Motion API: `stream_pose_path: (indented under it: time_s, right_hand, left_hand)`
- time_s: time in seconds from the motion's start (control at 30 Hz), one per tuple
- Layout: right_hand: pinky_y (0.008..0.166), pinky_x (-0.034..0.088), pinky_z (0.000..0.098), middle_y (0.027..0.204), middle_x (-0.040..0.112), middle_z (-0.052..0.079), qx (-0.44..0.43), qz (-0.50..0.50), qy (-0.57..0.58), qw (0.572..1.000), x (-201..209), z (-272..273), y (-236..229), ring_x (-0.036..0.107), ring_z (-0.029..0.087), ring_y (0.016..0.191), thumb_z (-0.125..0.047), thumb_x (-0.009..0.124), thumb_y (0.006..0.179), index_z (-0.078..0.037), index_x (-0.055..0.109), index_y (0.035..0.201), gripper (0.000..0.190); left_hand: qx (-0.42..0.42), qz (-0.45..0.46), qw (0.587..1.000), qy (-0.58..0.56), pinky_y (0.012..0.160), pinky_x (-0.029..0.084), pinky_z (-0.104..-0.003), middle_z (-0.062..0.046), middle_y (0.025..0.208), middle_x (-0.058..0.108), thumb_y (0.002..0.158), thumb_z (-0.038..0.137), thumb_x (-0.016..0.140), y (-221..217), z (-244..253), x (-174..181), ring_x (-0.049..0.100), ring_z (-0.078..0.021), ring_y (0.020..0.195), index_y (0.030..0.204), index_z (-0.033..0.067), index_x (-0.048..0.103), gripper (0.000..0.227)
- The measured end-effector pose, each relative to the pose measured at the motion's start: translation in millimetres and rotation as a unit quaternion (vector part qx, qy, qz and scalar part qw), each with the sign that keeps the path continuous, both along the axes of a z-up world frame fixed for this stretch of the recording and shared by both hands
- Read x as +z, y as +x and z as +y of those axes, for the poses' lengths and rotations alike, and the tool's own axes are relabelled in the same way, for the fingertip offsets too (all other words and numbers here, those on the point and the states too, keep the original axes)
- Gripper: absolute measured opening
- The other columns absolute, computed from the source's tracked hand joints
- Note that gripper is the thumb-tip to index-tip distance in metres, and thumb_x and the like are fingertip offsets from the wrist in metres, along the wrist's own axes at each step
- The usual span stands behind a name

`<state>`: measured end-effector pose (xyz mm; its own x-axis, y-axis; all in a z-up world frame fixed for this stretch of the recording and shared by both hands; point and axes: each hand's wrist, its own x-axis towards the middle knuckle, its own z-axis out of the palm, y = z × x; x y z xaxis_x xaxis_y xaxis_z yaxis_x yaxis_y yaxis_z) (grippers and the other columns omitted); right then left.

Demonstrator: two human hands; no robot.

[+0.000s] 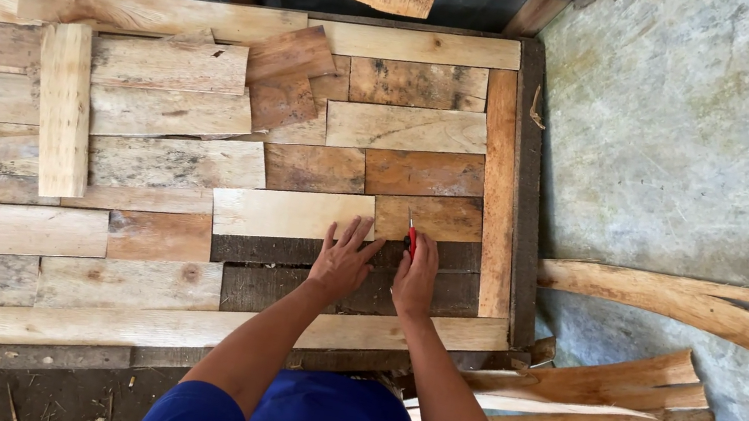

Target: Measure and fit small wooden planks into a larger panel assembly.

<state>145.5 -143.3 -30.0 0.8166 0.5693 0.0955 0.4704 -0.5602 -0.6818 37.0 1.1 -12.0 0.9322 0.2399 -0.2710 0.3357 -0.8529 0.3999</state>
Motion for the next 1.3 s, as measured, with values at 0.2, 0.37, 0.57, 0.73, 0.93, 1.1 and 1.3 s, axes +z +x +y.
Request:
stream_pose_path:
  time_s: [0.2,0.37,0.57,0.73,0.93,1.1,1.3]
  right_hand:
    - [0.117,0.035,0.0494,0.149,0.046,0.025,0.002,0.011,-0.018,1.0,-3.7,-0.6,0.3,0.039,0.043,0.143,-0.008,0.055,0.104,0.002,0.045,0.147,0.045]
    - [0.117,0.035,0.049,0.149,0.047,0.024,0.003,0.009,-0.021,1.0,-3.0,-0.3,0.1,0.04,0.042,0.144,-0.008,0.055,0.103,0.002,0.046,0.147,0.045]
    - [0.118,0.035,0.0494,0.148,0.049,0.024,0.006,0.001,-0.011,1.0,-3.9,-0.9,0.8,0.041,0.042,0.144,-0.007,0.055,0.103,0.002,0.047,0.146,0.045]
    - [0.117,0.035,0.0497,0.147,0.05,0.025,0.009,-0.005,-0.018,1.0,-1.1,-0.2,2.1,0.042,0.043,0.142,-0.007,0.056,0.103,0.003,0.048,0.146,0.044]
    - [0.119,0.035,0.0495,0.146,0.052,0.024,0.011,-0.021,0.006,1.0,-3.1,-1.3,1.6,0.044,0.043,0.142,-0.007,0.057,0.102,0.002,0.049,0.145,0.045]
    - [0.118,0.035,0.0502,0.147,0.051,0.024,0.017,-0.027,0.0,1.0,-5.8,-1.7,1.7,0.043,0.043,0.142,-0.008,0.056,0.102,0.002,0.048,0.146,0.045]
    - [0.117,0.035,0.0506,0.149,0.048,0.024,0.024,-0.016,-0.02,0.999,-5.0,-2.3,1.8,0.041,0.043,0.144,-0.008,0.055,0.104,0.001,0.046,0.147,0.045]
  left_hand:
    - [-0.006,0.01,1.0,0.012,0.123,0.012,-0.061,-0.011,0.171,0.012,0.1,0.033,0.057,2.3,-0.3,-1.3,0.011,-0.0315,0.158,0.158,0.0249,0.035,0.063]
    - [-0.002,0.016,1.0,0.008,0.124,0.011,-0.061,-0.011,0.171,0.012,0.1,0.034,0.057,2.2,0.6,2.8,0.01,-0.0308,0.158,0.158,0.0256,0.035,0.063]
    - [-0.001,0.005,1.0,0.011,0.123,0.012,-0.061,-0.011,0.17,0.014,0.099,0.034,0.058,0.3,-0.4,-0.8,0.011,-0.0315,0.158,0.157,0.0248,0.036,0.063]
    - [0.003,-0.025,1.0,0.008,0.123,0.014,-0.062,-0.012,0.169,0.017,0.097,0.033,0.06,-1.3,-1.1,-3.4,0.014,-0.0325,0.157,0.156,0.0249,0.039,0.063]
    - [-0.006,-0.039,0.999,-0.004,0.122,0.015,-0.065,-0.012,0.169,0.02,0.097,0.032,0.061,-4.8,-3.6,-4.6,0.016,-0.0323,0.157,0.153,0.028,0.046,0.058]
    - [-0.01,-0.029,0.999,-0.007,0.121,0.013,-0.064,-0.013,0.169,0.017,0.097,0.031,0.06,-6.9,-1.7,0.0,0.014,-0.033,0.157,0.154,0.0263,0.045,0.059]
    - [-0.004,-0.028,1.0,-0.011,0.122,0.013,-0.064,-0.01,0.169,0.018,0.1,0.032,0.058,-11.7,-1.6,-6.0,0.014,-0.0319,0.157,0.153,0.0261,0.045,0.055]
